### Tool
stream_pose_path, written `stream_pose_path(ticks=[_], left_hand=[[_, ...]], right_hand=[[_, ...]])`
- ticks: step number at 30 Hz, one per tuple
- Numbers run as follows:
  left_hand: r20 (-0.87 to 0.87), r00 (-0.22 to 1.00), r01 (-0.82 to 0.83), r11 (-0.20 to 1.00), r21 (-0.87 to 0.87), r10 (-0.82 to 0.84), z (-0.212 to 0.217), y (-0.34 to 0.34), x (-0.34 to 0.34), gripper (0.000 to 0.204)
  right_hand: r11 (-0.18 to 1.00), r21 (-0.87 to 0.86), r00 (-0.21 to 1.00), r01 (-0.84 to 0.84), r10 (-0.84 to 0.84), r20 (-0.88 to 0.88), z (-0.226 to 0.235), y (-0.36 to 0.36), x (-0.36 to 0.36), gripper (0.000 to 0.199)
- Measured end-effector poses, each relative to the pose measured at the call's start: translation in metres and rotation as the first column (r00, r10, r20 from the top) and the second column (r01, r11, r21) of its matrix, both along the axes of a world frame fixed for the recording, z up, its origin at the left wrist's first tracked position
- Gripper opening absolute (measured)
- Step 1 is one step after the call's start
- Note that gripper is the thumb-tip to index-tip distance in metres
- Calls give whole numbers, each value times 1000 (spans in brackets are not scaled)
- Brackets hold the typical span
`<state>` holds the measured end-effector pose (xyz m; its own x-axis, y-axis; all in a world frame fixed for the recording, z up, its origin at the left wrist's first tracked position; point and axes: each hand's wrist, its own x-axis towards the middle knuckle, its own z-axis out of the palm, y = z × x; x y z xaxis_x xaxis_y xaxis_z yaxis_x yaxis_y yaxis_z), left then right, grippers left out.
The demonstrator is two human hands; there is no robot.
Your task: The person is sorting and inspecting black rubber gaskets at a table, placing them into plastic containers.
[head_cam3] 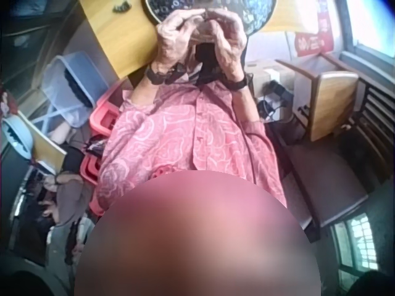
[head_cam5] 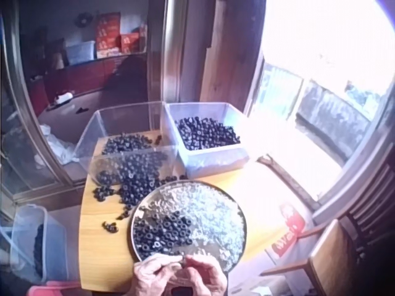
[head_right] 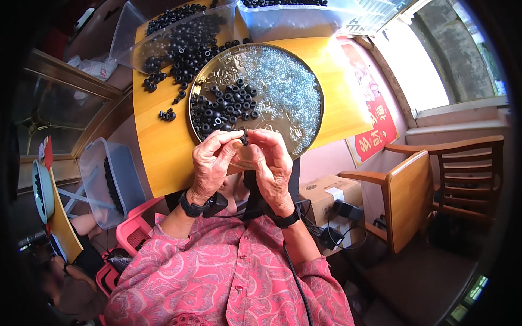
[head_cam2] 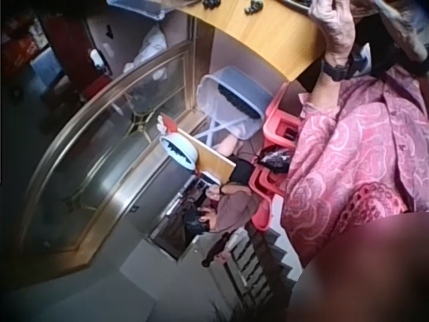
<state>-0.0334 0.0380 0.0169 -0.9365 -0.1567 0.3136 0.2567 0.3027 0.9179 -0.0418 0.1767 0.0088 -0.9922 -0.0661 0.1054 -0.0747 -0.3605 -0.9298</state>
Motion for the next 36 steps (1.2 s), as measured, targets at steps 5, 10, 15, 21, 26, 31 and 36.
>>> stream_pose_path(ticks=[5,10,15,21,26,31,36], left_hand=[[130,983,75,930,361,-130,-2,-3,6,16],[206,962,58,874,482,-178,2,-4,8,21],[282,930,32,816,577,-235,5,-4,9,20],[349,862,57,754,654,-367,6,-8,11,20],[414,841,62,823,565,-348,23,-24,7,20],[312,944,-94,820,564,-106,56,-51,-31,22],[209,976,-183,753,632,62,88,-87,-83,20]], right_hand=[[985,172,990,4,20,-139,-4,1,0,16],[985,174,987,16,13,-160,-2,0,-2,15],[996,93,988,-18,32,-152,-7,2,-5,16],[984,161,980,-80,106,-165,-3,9,-8,14],[967,235,987,-103,129,-96,3,8,-4,8],[965,253,994,-60,82,-75,0,6,-2,4],[966,259,995,-25,48,-82,12,13,-1,4]])
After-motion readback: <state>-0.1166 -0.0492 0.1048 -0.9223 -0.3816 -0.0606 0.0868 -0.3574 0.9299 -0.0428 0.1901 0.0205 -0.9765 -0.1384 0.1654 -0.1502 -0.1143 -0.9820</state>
